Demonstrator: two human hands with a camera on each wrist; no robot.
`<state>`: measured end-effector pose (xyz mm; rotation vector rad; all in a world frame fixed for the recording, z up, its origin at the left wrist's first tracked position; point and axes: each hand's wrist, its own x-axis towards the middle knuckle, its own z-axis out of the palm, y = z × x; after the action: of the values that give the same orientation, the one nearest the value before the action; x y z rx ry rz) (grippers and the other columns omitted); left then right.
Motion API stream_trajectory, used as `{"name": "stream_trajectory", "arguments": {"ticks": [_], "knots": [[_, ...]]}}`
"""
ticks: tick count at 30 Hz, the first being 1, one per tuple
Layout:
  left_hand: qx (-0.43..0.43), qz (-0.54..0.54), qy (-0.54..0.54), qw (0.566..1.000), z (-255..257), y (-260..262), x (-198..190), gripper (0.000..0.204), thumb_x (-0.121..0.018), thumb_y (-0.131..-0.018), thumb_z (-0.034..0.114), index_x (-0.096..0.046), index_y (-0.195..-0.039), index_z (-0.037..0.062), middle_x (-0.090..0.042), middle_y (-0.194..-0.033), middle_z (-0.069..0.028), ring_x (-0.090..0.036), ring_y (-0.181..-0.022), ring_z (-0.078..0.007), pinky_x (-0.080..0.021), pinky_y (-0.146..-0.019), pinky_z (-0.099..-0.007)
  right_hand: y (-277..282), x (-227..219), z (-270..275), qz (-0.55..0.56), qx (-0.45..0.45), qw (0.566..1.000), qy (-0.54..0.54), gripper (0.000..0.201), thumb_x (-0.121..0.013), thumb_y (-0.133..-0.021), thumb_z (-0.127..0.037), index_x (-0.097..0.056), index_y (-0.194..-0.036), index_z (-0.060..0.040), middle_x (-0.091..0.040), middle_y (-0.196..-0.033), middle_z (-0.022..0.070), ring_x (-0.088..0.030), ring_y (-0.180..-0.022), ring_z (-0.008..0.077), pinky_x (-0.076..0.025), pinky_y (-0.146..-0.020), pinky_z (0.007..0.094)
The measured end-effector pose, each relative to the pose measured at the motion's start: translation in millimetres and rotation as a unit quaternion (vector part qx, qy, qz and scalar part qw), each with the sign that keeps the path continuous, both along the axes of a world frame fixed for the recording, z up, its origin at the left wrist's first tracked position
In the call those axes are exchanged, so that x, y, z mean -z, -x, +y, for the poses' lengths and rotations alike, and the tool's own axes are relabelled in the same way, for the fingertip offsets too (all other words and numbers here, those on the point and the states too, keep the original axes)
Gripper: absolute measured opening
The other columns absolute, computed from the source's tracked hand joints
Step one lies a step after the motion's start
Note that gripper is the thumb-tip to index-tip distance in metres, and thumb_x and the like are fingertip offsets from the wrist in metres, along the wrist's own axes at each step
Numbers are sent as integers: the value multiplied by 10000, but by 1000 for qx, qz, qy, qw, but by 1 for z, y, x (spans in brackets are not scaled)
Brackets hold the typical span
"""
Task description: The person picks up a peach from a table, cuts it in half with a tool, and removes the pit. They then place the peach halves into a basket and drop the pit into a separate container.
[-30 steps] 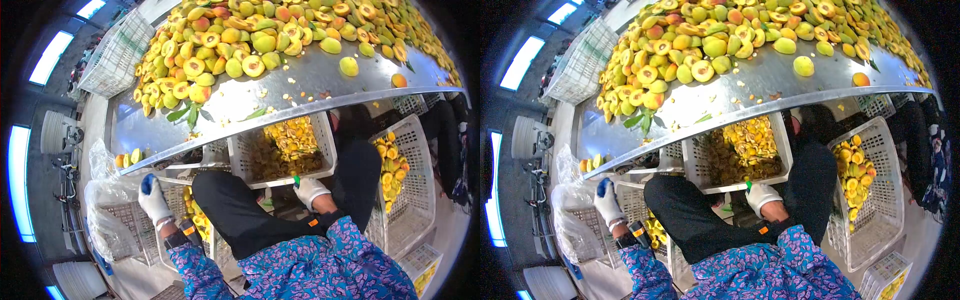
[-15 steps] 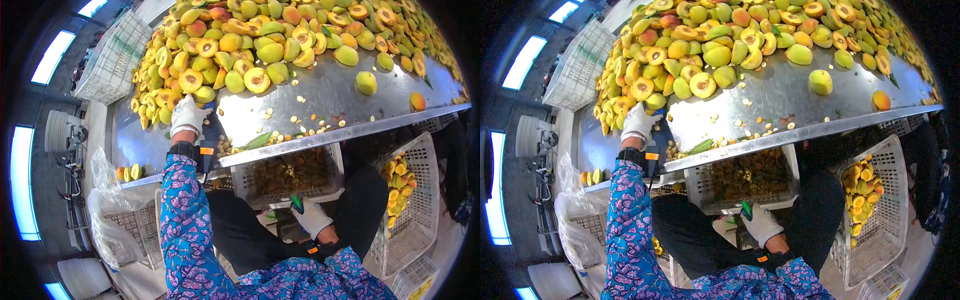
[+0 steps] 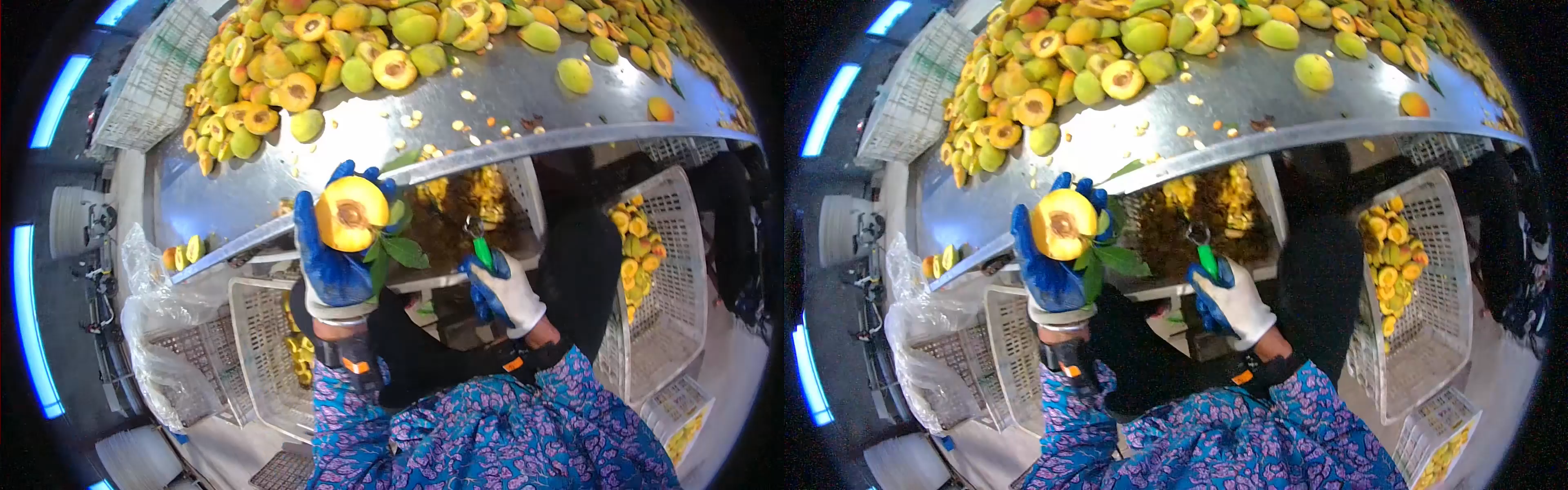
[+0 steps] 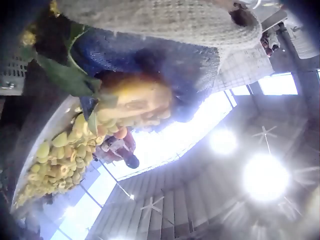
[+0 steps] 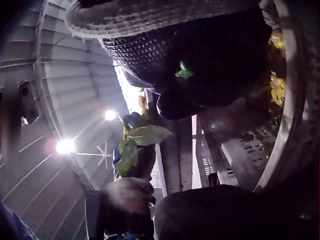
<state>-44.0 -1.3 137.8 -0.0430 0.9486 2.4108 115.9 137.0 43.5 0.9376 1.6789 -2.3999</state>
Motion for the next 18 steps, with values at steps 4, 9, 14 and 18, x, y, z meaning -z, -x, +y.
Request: {"name": "stream_trajectory", "arguments": {"ticks": [4,9,14,18], "knots": [[13,-64,0,998,6,-39,36,575,-397,-913,482,-465,-1208,-7,-582,-1079,-160,-568,-1004,-264,-461,-893,-415,-9,-29,-1,40,24,994,-99,181,-646,-827,-145,-545,-910,-19,-563,-748,30,-508,-684,96,-424,-614,261],[-3,-70,64,995,8,-63,56,541,-385,-928,464,-482,-1190,2,-601,-1035,-137,-576,-989,-235,-452,-897,-378,1,-50,-18,58,43,996,-45,262,-685,-782,-139,-561,-971,-8,-613,-845,85,-555,-757,127,-458,-699,285],[15,20,129,991,12,-77,71,481,-349,-957,416,-474,-1207,24,-578,-1091,-115,-569,-987,-219,-457,-884,-348,17,5,-43,83,9,981,-175,285,-722,-737,-201,-598,-896,-1,-645,-768,115,-618,-700,186,-486,-650,323],[-2,156,245,957,8,-81,87,419,-432,-948,316,-483,-1202,-14,-576,-1070,-107,-562,-974,-177,-458,-861,-314,14,7,-43,-68,-64,993,65,176,-637,-826,-130,-598,-969,-34,-600,-751,7,-548,-599,64,-440,-513,210]]}}
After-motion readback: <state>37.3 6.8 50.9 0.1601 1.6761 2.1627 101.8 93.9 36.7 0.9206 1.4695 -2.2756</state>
